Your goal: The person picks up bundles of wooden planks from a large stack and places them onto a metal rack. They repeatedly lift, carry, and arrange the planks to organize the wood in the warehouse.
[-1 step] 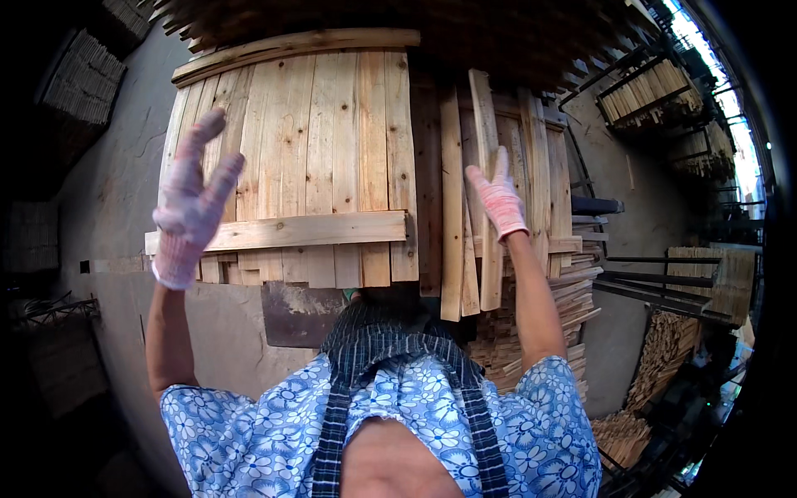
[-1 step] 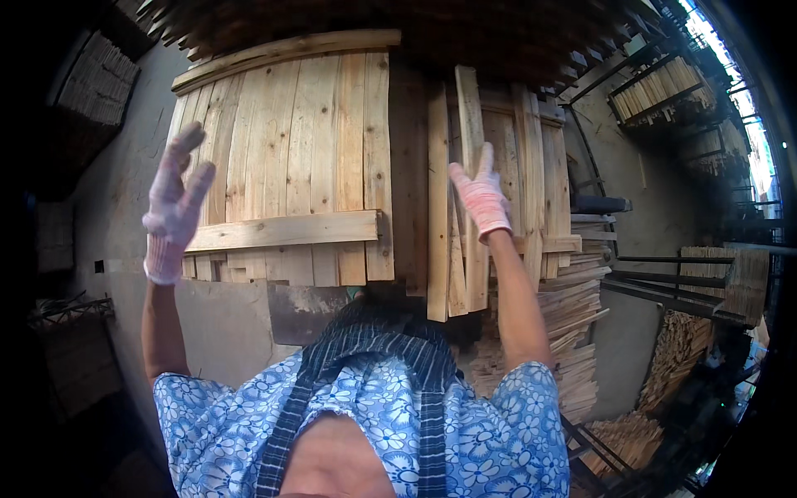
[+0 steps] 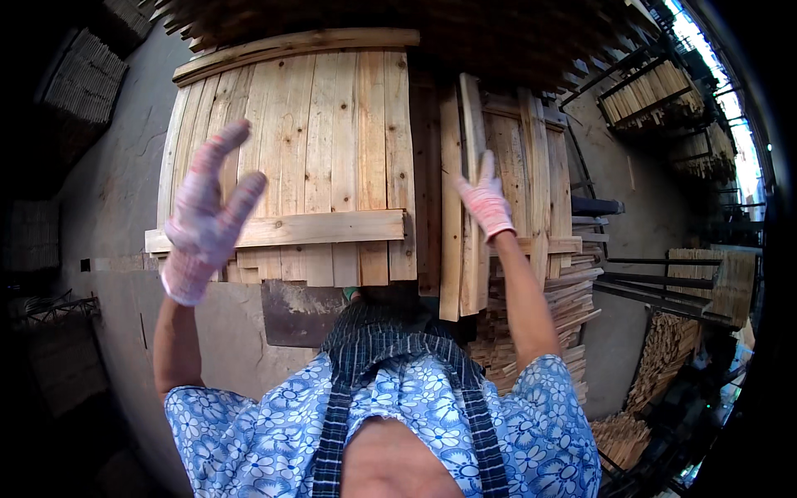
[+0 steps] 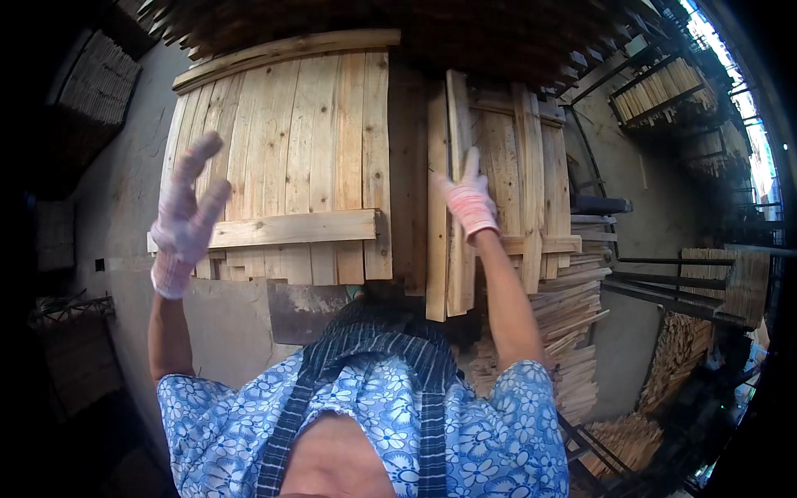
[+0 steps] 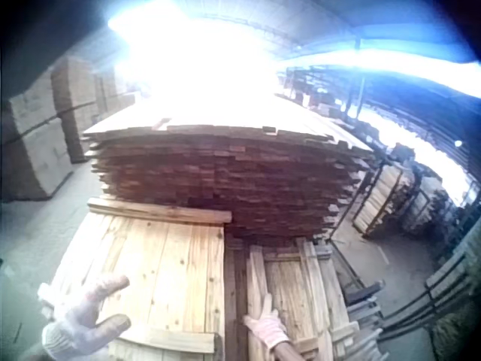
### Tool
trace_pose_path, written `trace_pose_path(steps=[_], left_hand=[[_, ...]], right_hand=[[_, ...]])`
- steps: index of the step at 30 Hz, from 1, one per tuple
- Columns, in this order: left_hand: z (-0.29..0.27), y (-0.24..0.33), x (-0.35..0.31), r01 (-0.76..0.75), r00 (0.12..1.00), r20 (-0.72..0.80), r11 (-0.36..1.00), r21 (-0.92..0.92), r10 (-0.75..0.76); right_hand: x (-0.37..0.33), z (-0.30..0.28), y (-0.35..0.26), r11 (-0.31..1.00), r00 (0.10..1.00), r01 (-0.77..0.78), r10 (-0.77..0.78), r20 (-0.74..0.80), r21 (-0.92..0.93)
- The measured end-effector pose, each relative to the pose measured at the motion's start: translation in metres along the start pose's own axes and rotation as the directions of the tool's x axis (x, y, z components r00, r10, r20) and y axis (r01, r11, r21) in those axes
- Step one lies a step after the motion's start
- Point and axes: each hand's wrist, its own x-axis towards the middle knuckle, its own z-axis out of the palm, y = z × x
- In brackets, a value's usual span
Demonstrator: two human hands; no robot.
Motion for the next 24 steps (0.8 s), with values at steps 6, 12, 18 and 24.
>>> trace_pose_path(steps=[6, 12, 18, 24], left_hand=[[0.094, 0.096, -0.032, -0.153, 0.953, 0.249, 0.984, -0.094, 0.172], [0.179, 0.116, -0.054, 0.378, 0.890, 0.404, 0.838, -0.392, -0.212], [0.291, 0.089, -0.027, 0.670, 0.740, 0.414, 0.526, -0.523, -0.530], [0.243, 0.089, -0.013, 0.507, 0.806, 0.277, 0.370, -0.778, -0.523]], right_hand=[[0.031, 0.033, 0.043, 0.942, 0.973, 0.175, -0.209, 0.094, 0.286], [-0.002, -0.015, 0.071, 0.229, 0.864, 0.080, -0.501, 0.047, 0.970], [-0.039, -0.055, -0.005, -0.091, 0.712, -0.012, -0.700, -0.055, 0.996], [-0.038, -0.086, -0.018, 0.185, 0.739, 0.400, -0.644, -0.197, 0.898]])
